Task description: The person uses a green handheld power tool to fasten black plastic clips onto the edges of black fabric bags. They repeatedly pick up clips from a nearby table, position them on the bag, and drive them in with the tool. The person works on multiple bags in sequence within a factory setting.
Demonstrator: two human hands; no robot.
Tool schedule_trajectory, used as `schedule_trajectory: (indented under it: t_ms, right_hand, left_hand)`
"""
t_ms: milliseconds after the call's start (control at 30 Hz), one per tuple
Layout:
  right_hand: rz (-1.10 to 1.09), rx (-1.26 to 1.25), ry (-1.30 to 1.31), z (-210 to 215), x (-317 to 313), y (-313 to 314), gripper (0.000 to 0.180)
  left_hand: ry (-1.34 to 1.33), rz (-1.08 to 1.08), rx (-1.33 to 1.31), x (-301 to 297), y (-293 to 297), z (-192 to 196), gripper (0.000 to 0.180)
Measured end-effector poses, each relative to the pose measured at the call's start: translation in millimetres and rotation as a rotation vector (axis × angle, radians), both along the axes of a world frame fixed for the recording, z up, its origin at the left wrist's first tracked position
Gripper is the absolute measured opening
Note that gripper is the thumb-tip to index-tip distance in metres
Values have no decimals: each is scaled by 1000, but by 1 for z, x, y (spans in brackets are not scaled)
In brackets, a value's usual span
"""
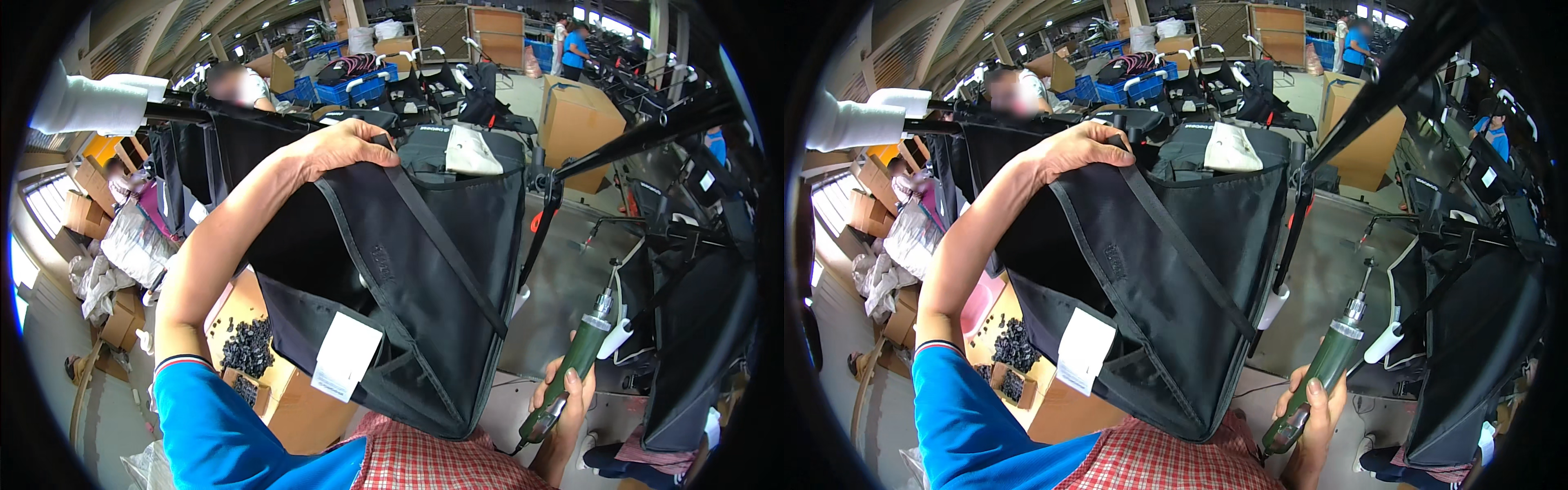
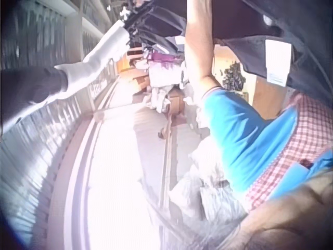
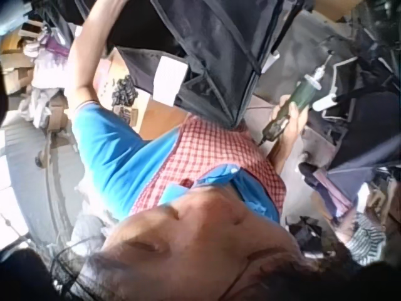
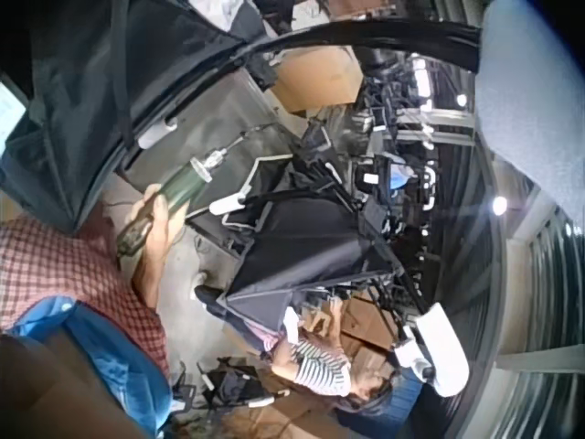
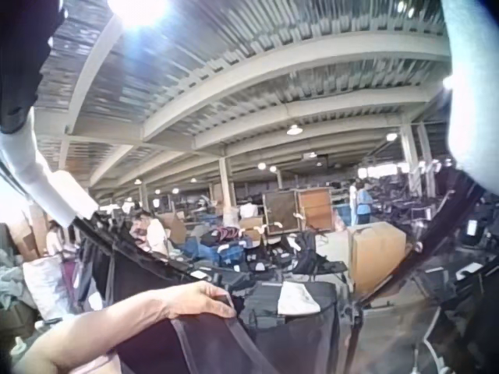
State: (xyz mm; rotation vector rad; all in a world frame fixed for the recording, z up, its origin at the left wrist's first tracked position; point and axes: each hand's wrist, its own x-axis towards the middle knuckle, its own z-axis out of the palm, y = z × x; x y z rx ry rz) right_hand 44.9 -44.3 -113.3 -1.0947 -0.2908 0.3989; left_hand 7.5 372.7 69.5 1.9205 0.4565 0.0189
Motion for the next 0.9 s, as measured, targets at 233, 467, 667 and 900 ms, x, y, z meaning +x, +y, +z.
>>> schedule_trajectory:
  t_ms: [233, 467, 667, 900]
  right_hand:
    - [131, 8, -7, 6, 16, -16, 56]
    - [323, 88, -71, 27, 47, -23, 43]
    - [224, 113, -110, 33, 60, -31, 50]
    - [247, 246, -234, 65, 78, 4, 40]
  left_hand:
    - [-138, -24, 219, 26, -28, 38, 15]
    - [-143, -493, 852, 114, -115, 128, 30]
    - [288, -726, 1020, 131, -254, 155, 17]
    - [143, -725, 698, 118, -213, 146, 22]
